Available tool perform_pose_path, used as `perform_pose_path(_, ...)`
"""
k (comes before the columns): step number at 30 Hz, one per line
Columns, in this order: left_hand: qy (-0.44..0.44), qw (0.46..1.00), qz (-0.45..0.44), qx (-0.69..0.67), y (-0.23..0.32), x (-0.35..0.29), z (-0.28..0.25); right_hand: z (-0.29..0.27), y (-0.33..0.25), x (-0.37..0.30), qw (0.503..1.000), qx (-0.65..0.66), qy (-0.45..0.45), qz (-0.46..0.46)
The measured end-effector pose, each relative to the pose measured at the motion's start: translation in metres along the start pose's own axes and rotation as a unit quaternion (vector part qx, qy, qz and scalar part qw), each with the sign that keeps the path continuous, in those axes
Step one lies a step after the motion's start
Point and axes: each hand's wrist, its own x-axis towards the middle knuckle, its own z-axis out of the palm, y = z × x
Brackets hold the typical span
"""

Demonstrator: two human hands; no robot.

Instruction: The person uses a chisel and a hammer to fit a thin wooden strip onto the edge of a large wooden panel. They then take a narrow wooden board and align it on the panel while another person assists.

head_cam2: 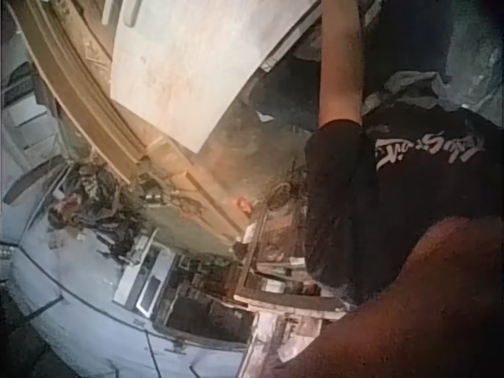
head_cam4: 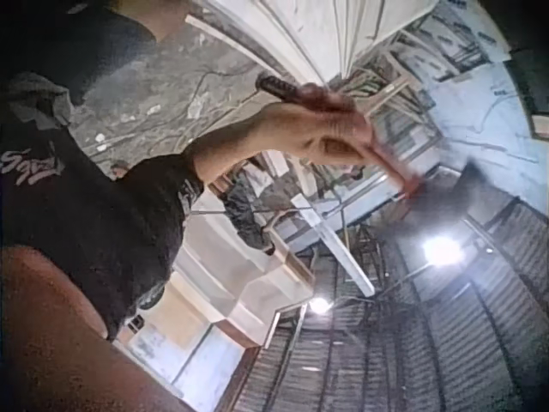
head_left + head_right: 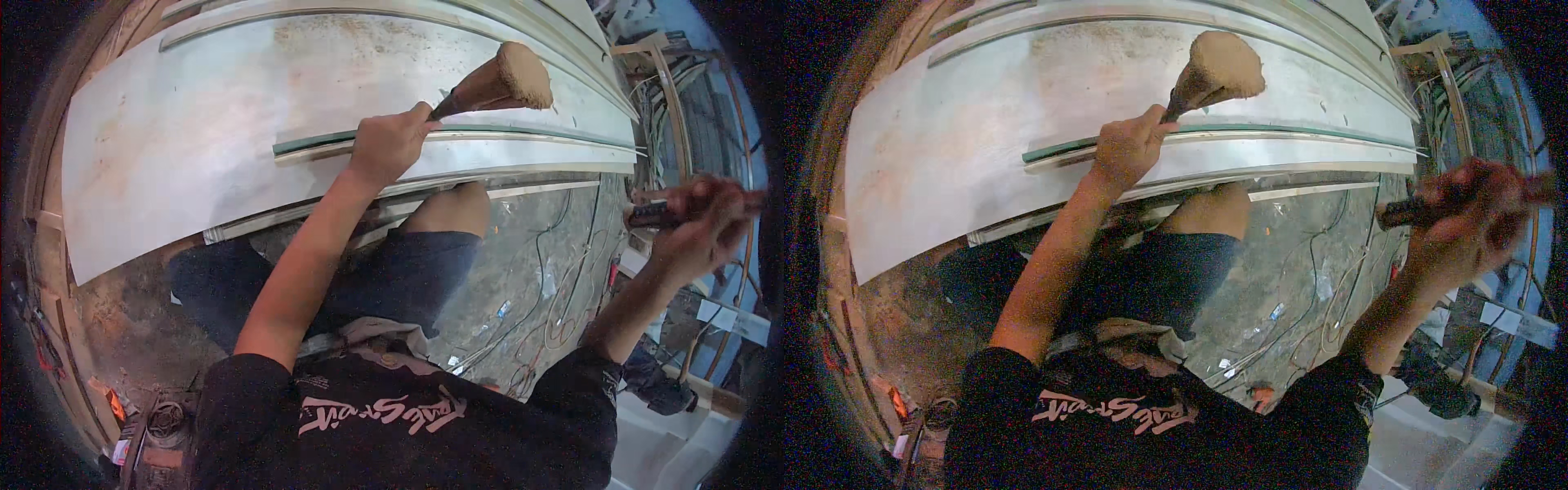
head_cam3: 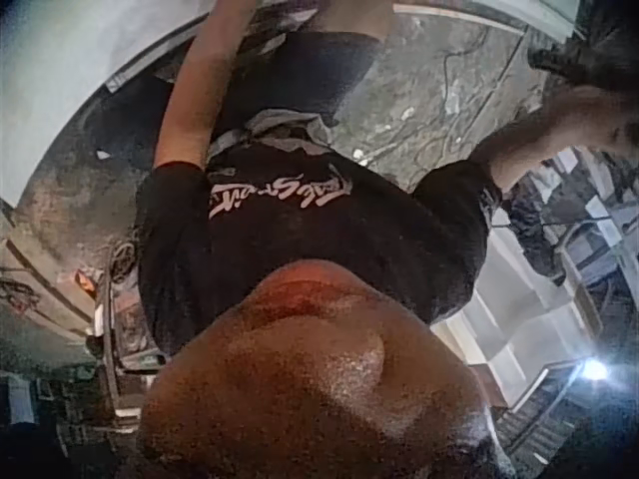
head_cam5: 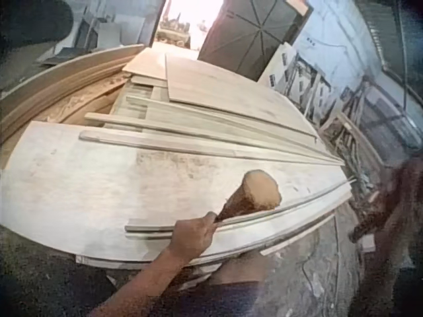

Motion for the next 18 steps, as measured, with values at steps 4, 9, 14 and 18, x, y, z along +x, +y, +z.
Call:
perform_pose_path(4,0.007,1.0,0.004,0.014,0.0,-0.008,-0.001,0.007,0.013,-0.051,0.934,0.282,0.05,0.214)
perform_pose_path(9,-0.032,0.996,0.016,0.077,-0.011,-0.012,-0.001,0.005,0.017,-0.033,0.972,-0.158,-0.047,0.168)
perform_pose_path(14,-0.071,0.989,-0.042,0.121,0.005,-0.002,0.005,0.002,-0.004,-0.032,0.989,0.009,0.001,0.145)
perform_pose_path(18,-0.039,0.993,-0.025,0.111,-0.003,-0.005,0.003,0.044,0.066,-0.058,0.95,-0.09,-0.128,0.27)
